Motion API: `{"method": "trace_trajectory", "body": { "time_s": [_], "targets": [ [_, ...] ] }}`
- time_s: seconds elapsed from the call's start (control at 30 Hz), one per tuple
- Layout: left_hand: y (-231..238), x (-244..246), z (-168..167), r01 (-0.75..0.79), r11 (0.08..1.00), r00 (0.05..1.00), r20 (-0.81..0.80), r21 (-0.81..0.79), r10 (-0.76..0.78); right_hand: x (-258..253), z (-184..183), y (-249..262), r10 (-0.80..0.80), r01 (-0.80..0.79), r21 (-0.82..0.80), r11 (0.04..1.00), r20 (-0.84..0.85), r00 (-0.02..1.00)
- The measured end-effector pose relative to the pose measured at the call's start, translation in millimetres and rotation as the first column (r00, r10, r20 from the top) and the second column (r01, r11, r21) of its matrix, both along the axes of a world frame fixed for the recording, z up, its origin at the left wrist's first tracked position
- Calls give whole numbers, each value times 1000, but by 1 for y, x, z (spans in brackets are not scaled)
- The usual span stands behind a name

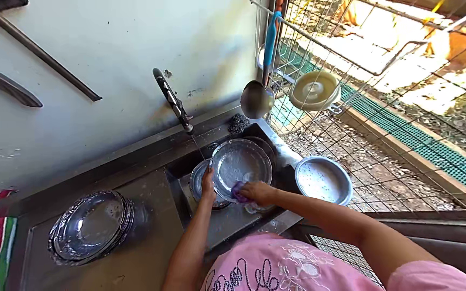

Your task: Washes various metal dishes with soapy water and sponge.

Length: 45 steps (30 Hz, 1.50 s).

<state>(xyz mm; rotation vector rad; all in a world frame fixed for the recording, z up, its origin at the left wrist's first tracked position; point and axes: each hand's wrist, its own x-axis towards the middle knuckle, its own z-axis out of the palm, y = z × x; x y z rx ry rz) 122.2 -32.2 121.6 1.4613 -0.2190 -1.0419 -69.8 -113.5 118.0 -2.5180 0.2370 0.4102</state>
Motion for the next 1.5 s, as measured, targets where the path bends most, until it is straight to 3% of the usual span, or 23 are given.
{"method": "trace_trajectory", "body": {
  "time_s": [0.07,0.17,0.2,0.27,0.33,0.4,0.47,0.53,0.57,0.63,0.7,0.73,0.87,0.97,1.0,1.07,1.13,1.17,1.27,1.37,1.43,1.5],
  "targets": [
    [3,-17,-11,-6,1000,993,-117,7,7,9,8,2,-61,62,5,998,-35,998],
    [7,-60,-14,-78,997,974,-214,-6,75,43,23,27,-379,376,116,919,3,925],
    [6,-61,-12,-104,994,974,-202,21,106,46,21,31,-398,394,138,909,4,917],
    [17,-37,-7,-61,993,976,-201,98,80,27,7,29,-245,244,139,960,-10,970],
    [24,-11,-7,-37,993,978,-201,114,59,1,-5,11,-50,51,31,998,-37,998],
    [26,-12,-8,-40,995,980,-192,93,57,-5,-3,-1,33,-38,-45,998,-106,994],
    [25,-37,-11,-42,998,984,-171,46,50,16,10,13,-92,91,-6,996,-100,991],
    [23,-62,-11,-52,998,992,-120,-20,49,44,17,39,-335,329,128,935,26,942],
    [23,-64,-9,-68,997,992,-113,-24,65,48,16,46,-385,368,191,910,59,921],
    [30,-47,-7,-113,992,979,-162,61,122,32,8,40,-266,252,198,947,48,963],
    [44,-25,-6,-126,988,961,-234,92,145,0,3,12,-101,101,16,995,-34,994],
    [50,-21,-7,-107,990,965,-231,87,125,-14,-2,-5,-91,89,-85,992,-14,996],
    [47,-46,-11,36,999,976,-214,-14,-38,1,-7,-37,-342,336,-268,903,26,939],
    [33,-66,-16,117,988,965,-225,-100,-137,43,-16,-6,-494,511,-90,855,166,854],
    [32,-65,-18,88,992,968,-225,-93,-107,47,-17,9,-467,470,26,883,168,868],
    [35,-47,-18,-24,1000,978,-206,-14,21,37,-13,20,-262,241,191,952,92,961],
    [51,-25,-16,-85,994,978,-184,66,96,12,-7,7,-65,69,112,991,-45,997],
    [59,-20,-16,-81,993,980,-176,80,94,0,-8,-3,-67,67,2,998,-45,997],
    [64,-35,-12,-6,999,985,-172,49,14,1,-16,-26,-257,260,-210,942,45,965],
    [49,-63,-11,83,996,976,-197,-35,-88,43,-23,-1,-427,440,-20,898,206,880],
    [44,-59,-12,14,999,983,-185,-32,-20,51,-21,23,-356,325,171,930,207,911],
    [51,-34,-11,-99,994,983,-154,40,104,38,-12,25,-159,149,169,974,49,986]
  ]
}}
